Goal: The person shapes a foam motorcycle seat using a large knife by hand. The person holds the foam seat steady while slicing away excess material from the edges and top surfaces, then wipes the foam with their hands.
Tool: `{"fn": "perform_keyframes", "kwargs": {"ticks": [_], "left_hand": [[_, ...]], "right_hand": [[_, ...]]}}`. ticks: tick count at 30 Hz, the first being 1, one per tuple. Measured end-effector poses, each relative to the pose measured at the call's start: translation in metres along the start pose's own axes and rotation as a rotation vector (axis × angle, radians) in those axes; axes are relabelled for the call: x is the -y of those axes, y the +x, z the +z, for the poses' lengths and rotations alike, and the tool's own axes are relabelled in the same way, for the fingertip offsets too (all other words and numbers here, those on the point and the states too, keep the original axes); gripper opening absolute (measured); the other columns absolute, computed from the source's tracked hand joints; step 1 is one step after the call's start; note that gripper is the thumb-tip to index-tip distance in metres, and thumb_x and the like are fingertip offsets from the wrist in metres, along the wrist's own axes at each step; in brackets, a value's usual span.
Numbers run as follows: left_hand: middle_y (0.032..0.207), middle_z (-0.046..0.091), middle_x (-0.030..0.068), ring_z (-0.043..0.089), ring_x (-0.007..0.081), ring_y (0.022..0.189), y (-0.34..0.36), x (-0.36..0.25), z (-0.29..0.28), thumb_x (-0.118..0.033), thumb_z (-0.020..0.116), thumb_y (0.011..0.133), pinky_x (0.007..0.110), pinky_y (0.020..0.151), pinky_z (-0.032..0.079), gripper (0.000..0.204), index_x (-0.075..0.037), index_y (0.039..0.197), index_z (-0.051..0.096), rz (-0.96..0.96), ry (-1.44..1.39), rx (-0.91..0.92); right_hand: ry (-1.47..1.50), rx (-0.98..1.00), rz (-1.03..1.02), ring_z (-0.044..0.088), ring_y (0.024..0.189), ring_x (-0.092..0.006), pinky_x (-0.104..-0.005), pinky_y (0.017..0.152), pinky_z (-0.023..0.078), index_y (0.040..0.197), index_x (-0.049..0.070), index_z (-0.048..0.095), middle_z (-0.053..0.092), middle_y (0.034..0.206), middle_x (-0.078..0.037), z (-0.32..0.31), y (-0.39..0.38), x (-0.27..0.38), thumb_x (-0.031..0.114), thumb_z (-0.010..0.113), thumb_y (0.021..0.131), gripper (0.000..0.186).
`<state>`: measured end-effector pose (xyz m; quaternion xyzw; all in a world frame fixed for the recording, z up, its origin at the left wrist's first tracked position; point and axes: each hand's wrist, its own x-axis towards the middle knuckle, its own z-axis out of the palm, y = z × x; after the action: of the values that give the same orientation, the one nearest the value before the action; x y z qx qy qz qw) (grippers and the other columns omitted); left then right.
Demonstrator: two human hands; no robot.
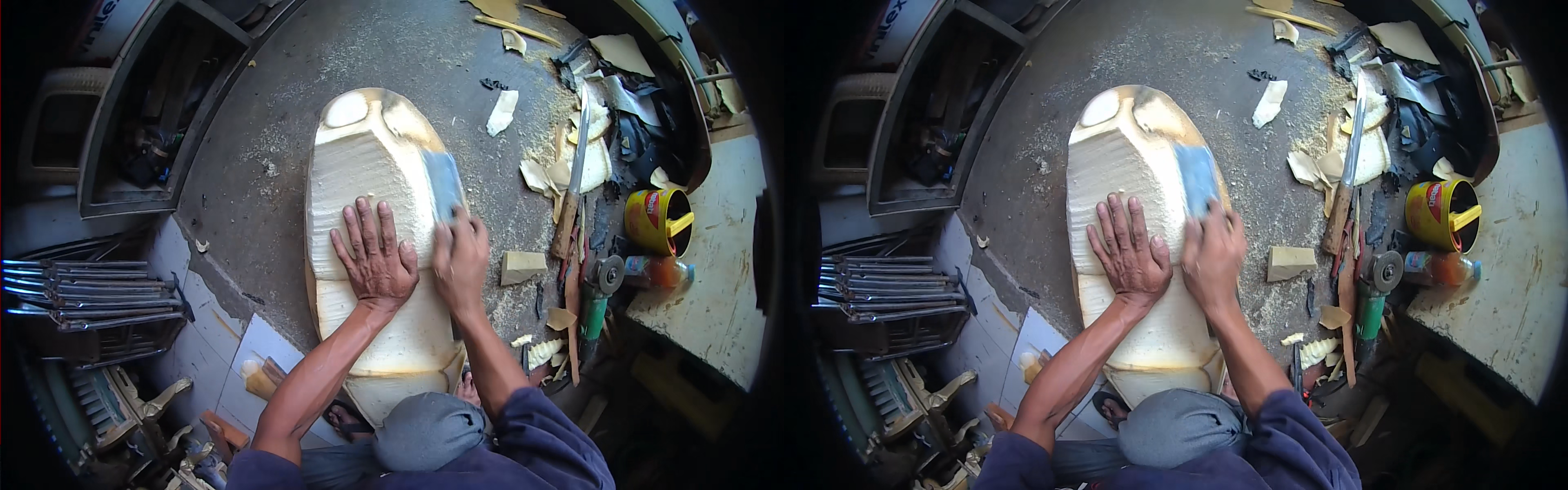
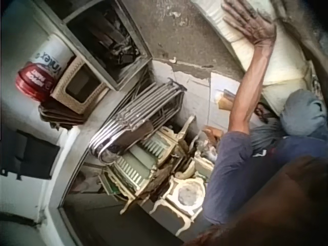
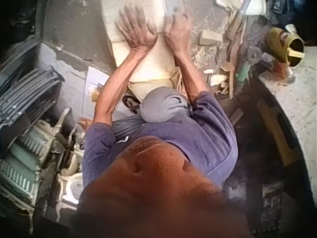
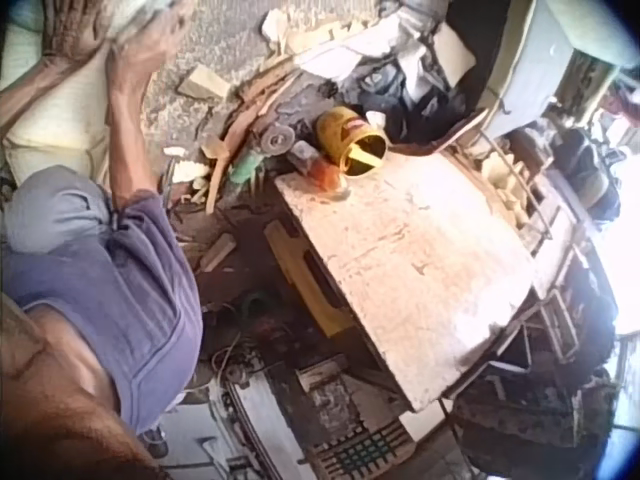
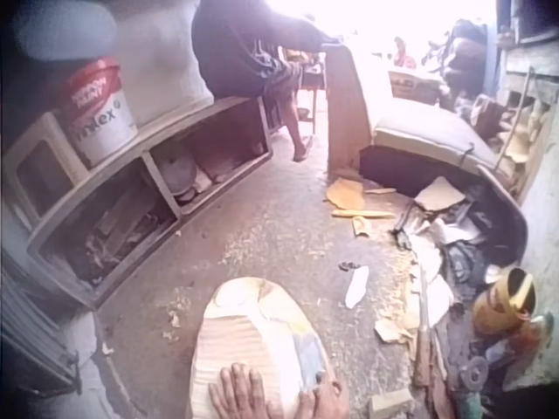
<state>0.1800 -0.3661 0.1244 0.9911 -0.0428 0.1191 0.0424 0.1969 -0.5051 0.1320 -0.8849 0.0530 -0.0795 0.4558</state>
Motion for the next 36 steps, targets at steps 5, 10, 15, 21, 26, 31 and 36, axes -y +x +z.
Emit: {"fn": "perform_keyframes", "kwargs": {"ticks": [5,10,15,21,26,31,36], "left_hand": [[0.167,0.022,0.0245,0.017,0.0449,0.156,-0.002,-0.018,-0.005,-0.034,0.036,0.103,0.065,0.122,0.008,0.066,-0.005,0.162,0.027,0.001,-0.030,-0.010],[0.168,0.020,0.0242,0.014,0.0448,0.156,0.000,-0.007,0.009,-0.036,0.035,0.106,0.065,0.122,0.007,0.064,-0.005,0.162,0.026,-0.033,-0.005,-0.002],[0.167,0.024,0.0251,0.018,0.0450,0.155,0.006,-0.016,0.000,-0.033,0.034,0.104,0.065,0.122,0.008,0.064,-0.005,0.161,0.029,0.005,-0.015,-0.032],[0.167,0.023,0.0250,0.017,0.0452,0.155,0.000,-0.013,0.013,-0.035,0.036,0.105,0.065,0.122,0.007,0.065,-0.004,0.161,0.028,-0.034,-0.021,-0.009],[0.167,0.024,0.0244,0.018,0.0448,0.155,0.003,-0.004,-0.003,-0.034,0.034,0.104,0.065,0.122,0.008,0.065,-0.005,0.162,0.027,-0.018,-0.010,-0.007],[0.168,0.020,0.0246,0.015,0.0451,0.156,-0.003,-0.022,0.000,-0.032,0.036,0.104,0.065,0.122,0.006,0.066,-0.005,0.162,0.025,-0.015,-0.052,0.002],[0.168,0.017,0.0256,0.012,0.0458,0.156,-0.001,-0.003,0.002,-0.033,0.038,0.104,0.066,0.122,0.005,0.066,-0.004,0.162,0.024,-0.053,-0.037,0.058]], "right_hand": [[0.008,-0.051,0.042,0.059,0.105,-0.0464,-0.0554,0.097,0.043,0.113,-0.009,0.063,0.069,0.099,-0.030,-0.009,0.026,0.003,0.016,0.060,0.099,0.028],[0.084,-0.011,0.016,0.059,0.107,-0.0476,-0.0602,0.094,0.043,0.107,-0.005,0.066,0.069,0.102,-0.030,0.048,0.115,0.041,0.025,0.059,0.100,0.031],[-0.044,0.014,0.200,0.057,0.111,-0.0486,-0.0551,0.101,0.043,0.109,-0.008,0.063,0.070,0.107,-0.028,-0.033,-0.036,-0.029,0.016,0.060,0.098,0.027],[-0.009,-0.107,-0.057,0.060,0.091,-0.0426,-0.0508,0.096,0.045,0.112,-0.007,0.063,0.066,0.077,-0.023,0.050,0.114,0.025,0.015,0.060,0.098,0.027],[0.010,-0.092,0.012,0.063,0.096,-0.0426,-0.0573,0.093,0.047,0.109,-0.007,0.066,0.071,0.100,-0.026,0.005,0.006,-0.009,0.013,0.061,0.097,0.024],[0.052,-0.080,0.095,0.058,0.106,-0.0469,-0.0578,0.095,0.045,0.098,-0.006,0.068,0.071,0.096,-0.028,0.010,0.052,0.011,0.018,0.061,0.097,0.025],[0.054,0.075,0.065,0.060,0.102,-0.0467,-0.0529,0.094,0.047,0.109,-0.005,0.065,0.069,0.105,-0.029,0.054,0.119,0.051,0.022,0.060,0.098,0.029]]}}
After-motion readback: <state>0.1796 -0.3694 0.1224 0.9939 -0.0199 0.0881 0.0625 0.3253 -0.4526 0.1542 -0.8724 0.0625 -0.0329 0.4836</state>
